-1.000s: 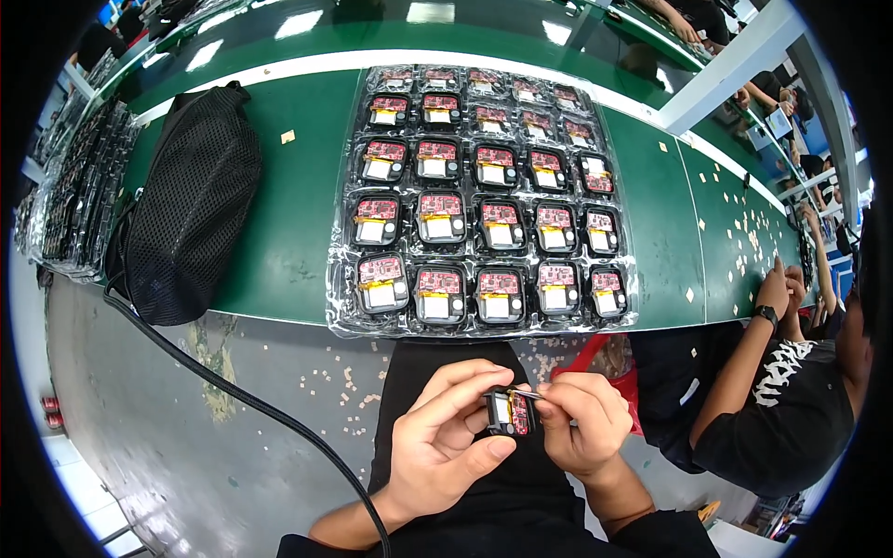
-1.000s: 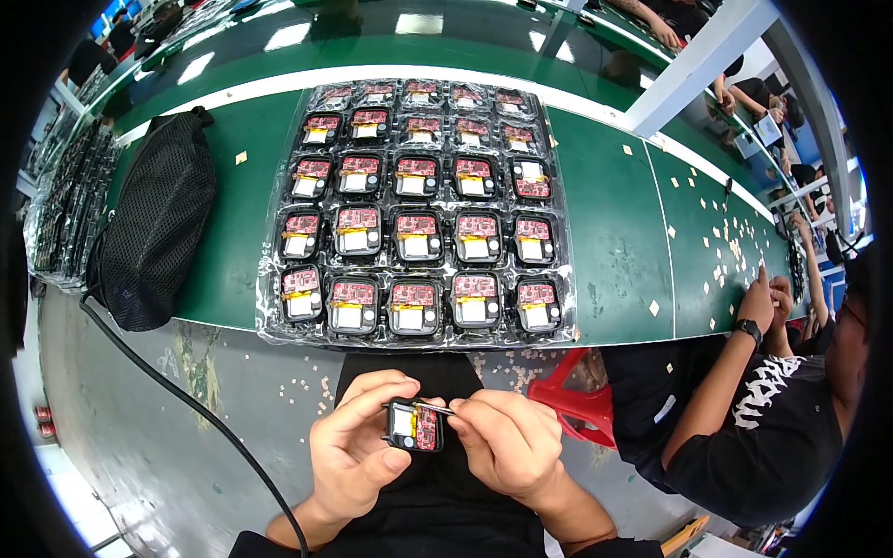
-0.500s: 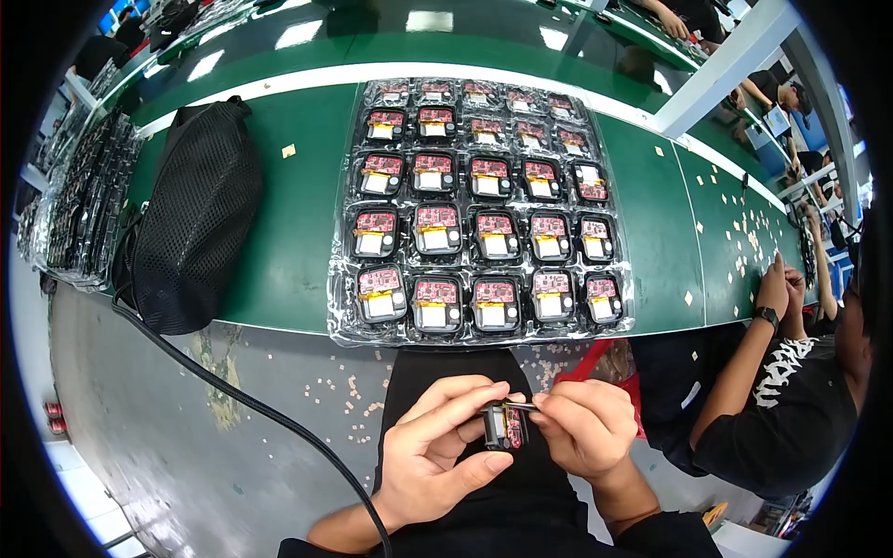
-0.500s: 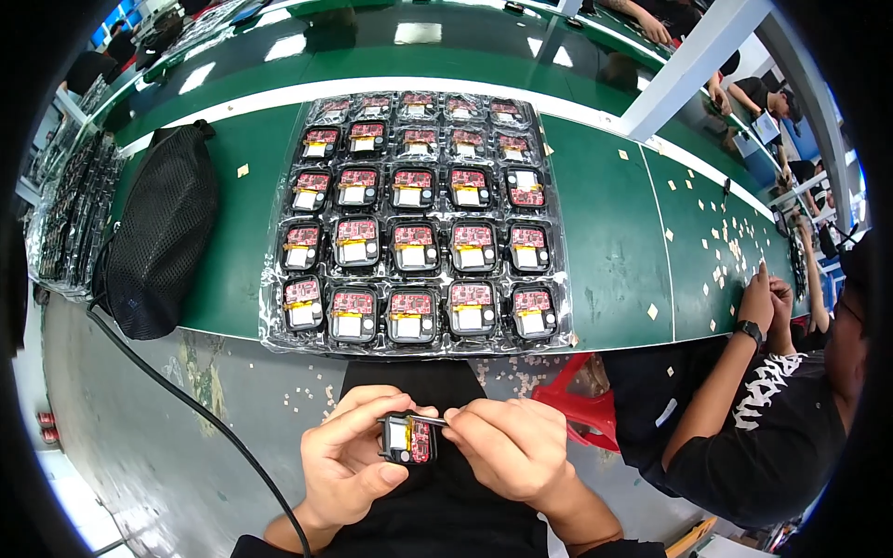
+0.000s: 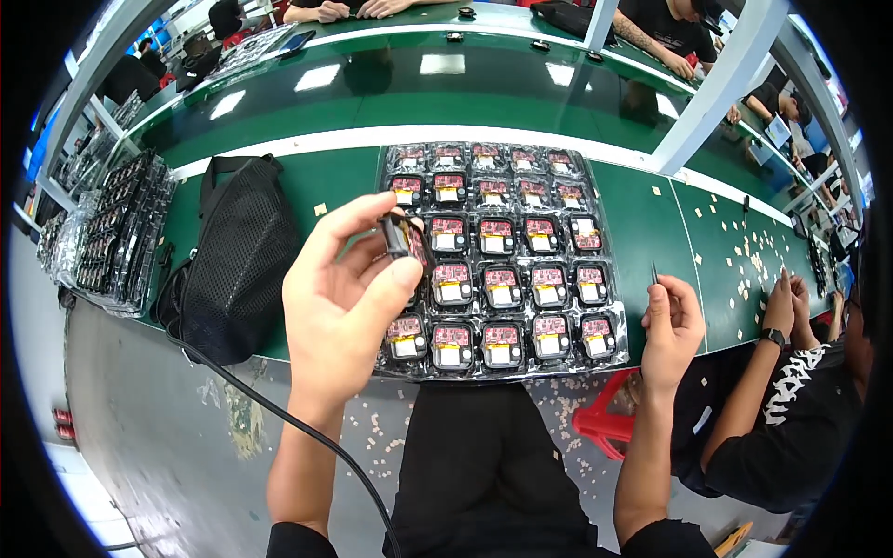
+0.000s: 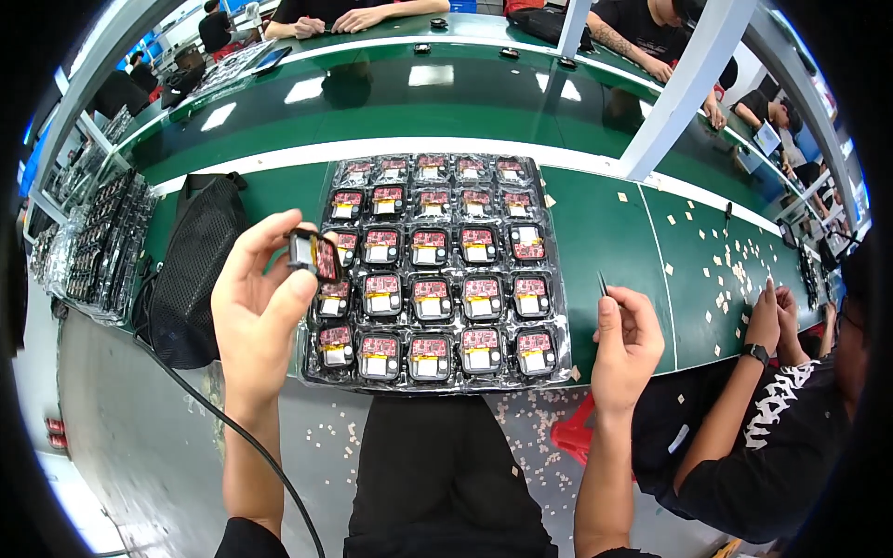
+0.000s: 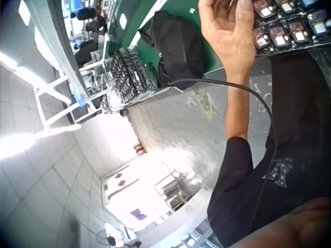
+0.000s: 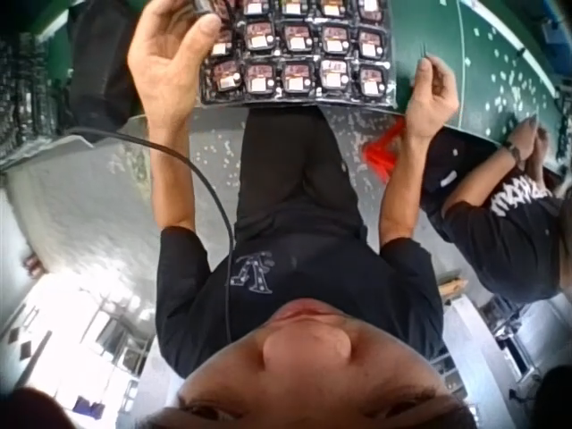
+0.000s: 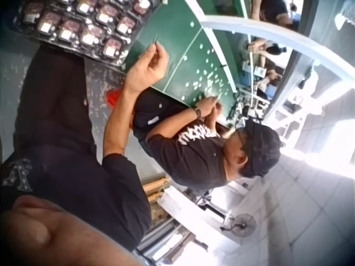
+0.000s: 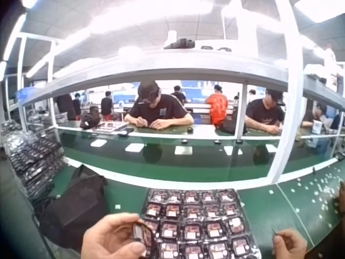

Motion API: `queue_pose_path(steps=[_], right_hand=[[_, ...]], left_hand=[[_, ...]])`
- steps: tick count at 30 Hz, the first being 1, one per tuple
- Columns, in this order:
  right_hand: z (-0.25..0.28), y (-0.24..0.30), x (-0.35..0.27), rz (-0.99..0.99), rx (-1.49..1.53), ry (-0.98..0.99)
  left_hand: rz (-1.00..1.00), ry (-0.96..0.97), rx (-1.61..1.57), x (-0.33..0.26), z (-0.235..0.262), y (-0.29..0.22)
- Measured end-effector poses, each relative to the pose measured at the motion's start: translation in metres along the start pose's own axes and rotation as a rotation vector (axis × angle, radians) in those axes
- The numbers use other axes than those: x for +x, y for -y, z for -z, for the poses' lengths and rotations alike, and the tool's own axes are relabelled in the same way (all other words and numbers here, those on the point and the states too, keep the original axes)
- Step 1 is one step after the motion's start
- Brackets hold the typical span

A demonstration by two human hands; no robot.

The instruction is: The recorder uses tweezers to pick up small electronic components or cartridges and places them into designated slots in a plastic packaging tray on a factory assembly line.

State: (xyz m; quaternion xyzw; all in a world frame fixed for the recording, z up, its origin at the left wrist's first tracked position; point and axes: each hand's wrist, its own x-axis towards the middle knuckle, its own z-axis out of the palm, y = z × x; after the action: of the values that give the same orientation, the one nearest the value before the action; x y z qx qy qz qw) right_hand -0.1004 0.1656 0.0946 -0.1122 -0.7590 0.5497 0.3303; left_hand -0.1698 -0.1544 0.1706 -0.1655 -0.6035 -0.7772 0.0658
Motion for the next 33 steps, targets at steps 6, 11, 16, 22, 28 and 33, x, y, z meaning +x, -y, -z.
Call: queue_pose_path(steps=[6, 11, 16, 22, 28, 33], right_hand=[[-0.002, 0.002, -0.005, 0.051, -0.130, 0.009], [0.000, 0.011, -0.012, 0.248, -0.157, -0.060], [-0.014, 0.083, -0.050, 0.395, -0.125, 0.303], [-0.024, 0.085, -0.060, 0.298, -0.116, 0.443], [-0.023, 0.086, -0.064, 0.349, -0.142, 0.436], [-0.028, 0.088, -0.067, 0.380, -0.142, 0.489]], left_hand=[[0.016, 0.052, -0.035, 0.038, 0.020, 0.015], [0.094, 0.225, -0.302, -0.007, -0.008, 0.013], [0.292, 0.167, -0.352, -0.055, -0.040, 0.008], [0.239, 0.107, -0.384, -0.085, -0.048, 0.020], [0.270, 0.054, -0.416, -0.099, -0.050, 0.024], [0.298, 0.090, -0.443, -0.109, -0.049, 0.025]])
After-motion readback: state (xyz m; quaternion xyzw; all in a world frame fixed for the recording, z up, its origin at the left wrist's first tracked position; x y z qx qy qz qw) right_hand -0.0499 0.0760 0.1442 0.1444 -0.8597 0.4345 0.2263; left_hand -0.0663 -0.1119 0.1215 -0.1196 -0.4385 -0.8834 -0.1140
